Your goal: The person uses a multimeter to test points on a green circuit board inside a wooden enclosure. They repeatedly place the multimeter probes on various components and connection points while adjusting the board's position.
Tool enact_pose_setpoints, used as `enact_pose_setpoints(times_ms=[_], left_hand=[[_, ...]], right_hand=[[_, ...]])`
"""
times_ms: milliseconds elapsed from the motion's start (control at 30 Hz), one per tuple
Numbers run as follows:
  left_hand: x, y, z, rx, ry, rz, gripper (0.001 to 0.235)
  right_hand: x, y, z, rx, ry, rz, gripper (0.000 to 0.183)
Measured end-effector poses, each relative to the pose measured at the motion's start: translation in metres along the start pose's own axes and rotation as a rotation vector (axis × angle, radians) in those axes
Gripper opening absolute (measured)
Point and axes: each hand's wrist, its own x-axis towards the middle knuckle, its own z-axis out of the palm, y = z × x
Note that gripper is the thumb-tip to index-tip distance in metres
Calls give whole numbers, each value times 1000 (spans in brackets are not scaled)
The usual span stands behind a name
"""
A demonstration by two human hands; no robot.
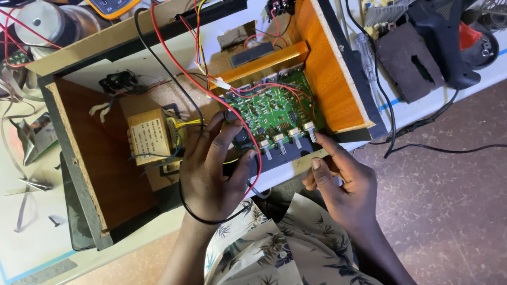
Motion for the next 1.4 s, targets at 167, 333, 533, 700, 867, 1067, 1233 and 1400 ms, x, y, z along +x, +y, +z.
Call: enact_pose_setpoints(times_ms=[167,333,533,700,867,1067,1233,1400], left_hand=[[3,2,-2,-45,9,41,42],[-1,4,-1,-28,39,-1,35],[3,7,-3,-33,9,19,31],[1,5,-1,-29,9,20,33],[1,4,-2,-23,-4,20,35],[3,4,-2,-19,-20,-8,34],[2,4,-1,-13,-3,24,36],[0,3,0,-11,0,16,35]], right_hand=[[-1,1,-2,-32,26,-22,46],[-3,3,-10,-100,8,-23,46],[-4,2,-14,-133,-12,-22,49],[-6,5,-12,-110,-16,-4,54],[-8,9,-8,-110,-9,-4,57],[-7,9,-6,-112,16,-27,53],[-5,6,-7,-130,16,-46,50],[-8,7,-4,-93,12,-34,53]])
